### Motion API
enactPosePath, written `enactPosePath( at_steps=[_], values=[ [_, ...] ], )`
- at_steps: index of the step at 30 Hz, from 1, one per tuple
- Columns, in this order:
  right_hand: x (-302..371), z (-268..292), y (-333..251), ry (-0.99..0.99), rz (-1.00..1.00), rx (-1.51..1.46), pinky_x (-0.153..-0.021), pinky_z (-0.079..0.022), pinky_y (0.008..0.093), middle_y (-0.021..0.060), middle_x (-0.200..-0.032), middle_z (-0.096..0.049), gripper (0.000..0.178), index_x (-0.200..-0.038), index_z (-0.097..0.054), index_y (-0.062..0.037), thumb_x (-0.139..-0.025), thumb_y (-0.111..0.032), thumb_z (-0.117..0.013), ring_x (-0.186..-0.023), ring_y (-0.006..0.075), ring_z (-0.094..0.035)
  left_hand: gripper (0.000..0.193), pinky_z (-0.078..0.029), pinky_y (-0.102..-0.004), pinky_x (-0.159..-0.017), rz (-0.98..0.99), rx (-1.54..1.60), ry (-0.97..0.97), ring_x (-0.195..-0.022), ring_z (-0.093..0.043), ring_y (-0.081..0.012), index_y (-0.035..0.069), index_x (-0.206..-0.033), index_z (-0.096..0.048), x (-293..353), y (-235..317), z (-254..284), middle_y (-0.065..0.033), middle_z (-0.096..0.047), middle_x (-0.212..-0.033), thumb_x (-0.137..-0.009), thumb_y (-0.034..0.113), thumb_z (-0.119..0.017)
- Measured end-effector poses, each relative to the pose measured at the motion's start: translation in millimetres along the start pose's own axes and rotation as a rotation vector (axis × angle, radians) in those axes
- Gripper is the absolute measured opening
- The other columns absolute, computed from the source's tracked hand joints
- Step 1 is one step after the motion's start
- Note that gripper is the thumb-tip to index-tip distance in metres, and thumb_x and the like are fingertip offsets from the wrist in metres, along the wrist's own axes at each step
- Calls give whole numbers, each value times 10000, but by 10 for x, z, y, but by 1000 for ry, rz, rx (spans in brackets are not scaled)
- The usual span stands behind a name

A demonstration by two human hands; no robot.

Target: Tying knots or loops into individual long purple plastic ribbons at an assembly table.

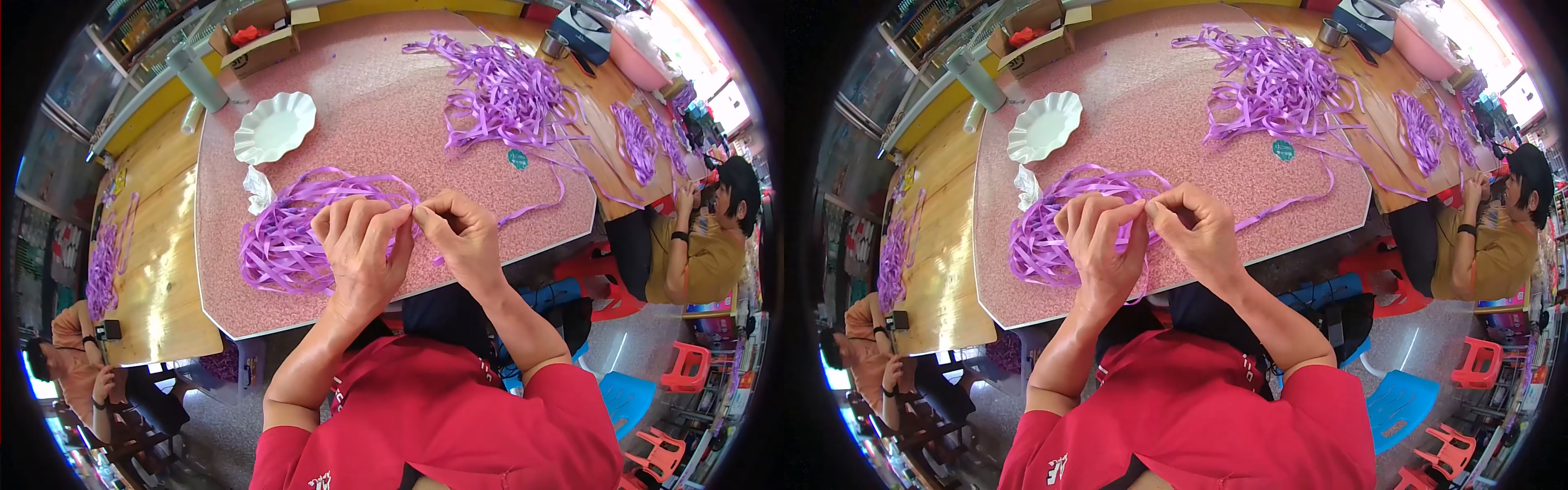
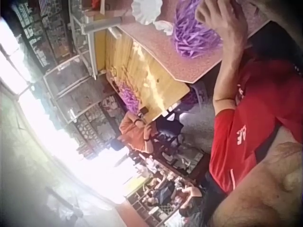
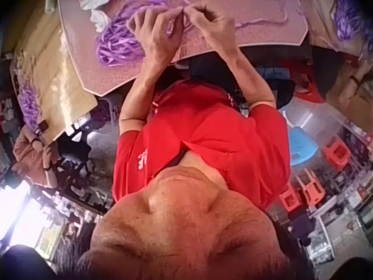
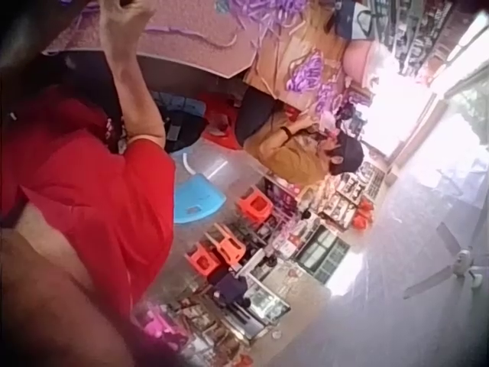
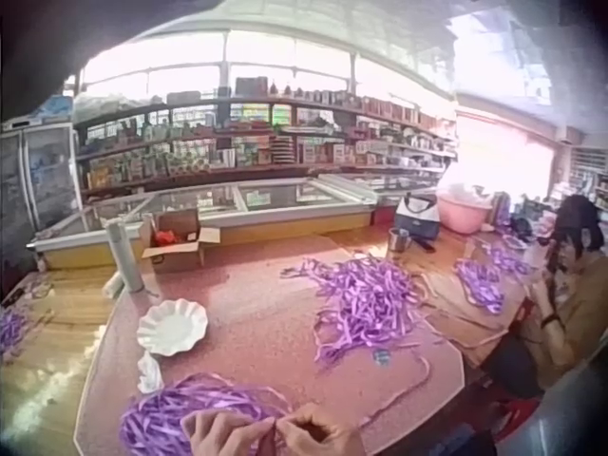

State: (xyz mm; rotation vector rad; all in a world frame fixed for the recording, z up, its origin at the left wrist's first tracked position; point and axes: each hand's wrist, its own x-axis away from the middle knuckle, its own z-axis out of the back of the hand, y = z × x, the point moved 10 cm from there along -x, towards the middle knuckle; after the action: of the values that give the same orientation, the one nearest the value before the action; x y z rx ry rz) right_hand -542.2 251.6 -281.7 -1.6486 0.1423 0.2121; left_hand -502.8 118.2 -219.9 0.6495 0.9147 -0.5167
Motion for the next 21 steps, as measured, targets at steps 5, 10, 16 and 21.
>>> enactPosePath(
  at_steps=[5,10,16,21],
  values=[
    [-10,-34,44,-27,-72,-102,-510,-304,183,-81,-713,-528,101,-929,-665,-32,-955,-125,-635,-601,-12,-406,237,-381,-370,-800,141,141,11,-852,-569,-226,115,-909,-620,20,-90,-25,-37,-598,-865,-739,12,-748],
    [-2,-45,178,-59,-227,-306,-482,-287,190,-78,-681,-494,86,-934,-646,-40,-948,-124,-635,-550,-4,-374,129,-439,-270,-806,651,843,-74,-885,-553,-119,63,-950,-618,277,-437,-352,-17,-619,-923,-862,34,-708],
    [-24,-85,132,-101,-121,-204,-474,-277,192,-70,-682,-493,88,-936,-636,-46,-948,-132,-623,-532,6,-368,94,-433,-252,-812,1053,1295,-149,-864,-538,-72,53,-950,-626,479,-550,-597,14,-613,-947,-876,26,-678],
    [5,-179,251,-181,-285,-426,-473,-280,195,-73,-685,-478,78,-937,-634,-51,-937,-129,-632,-524,13,-356,60,-417,-251,-811,1129,1617,-311,-842,-531,-68,69,-933,-622,612,-531,-808,21,-597,-930,-891,83,-662]
  ],
)
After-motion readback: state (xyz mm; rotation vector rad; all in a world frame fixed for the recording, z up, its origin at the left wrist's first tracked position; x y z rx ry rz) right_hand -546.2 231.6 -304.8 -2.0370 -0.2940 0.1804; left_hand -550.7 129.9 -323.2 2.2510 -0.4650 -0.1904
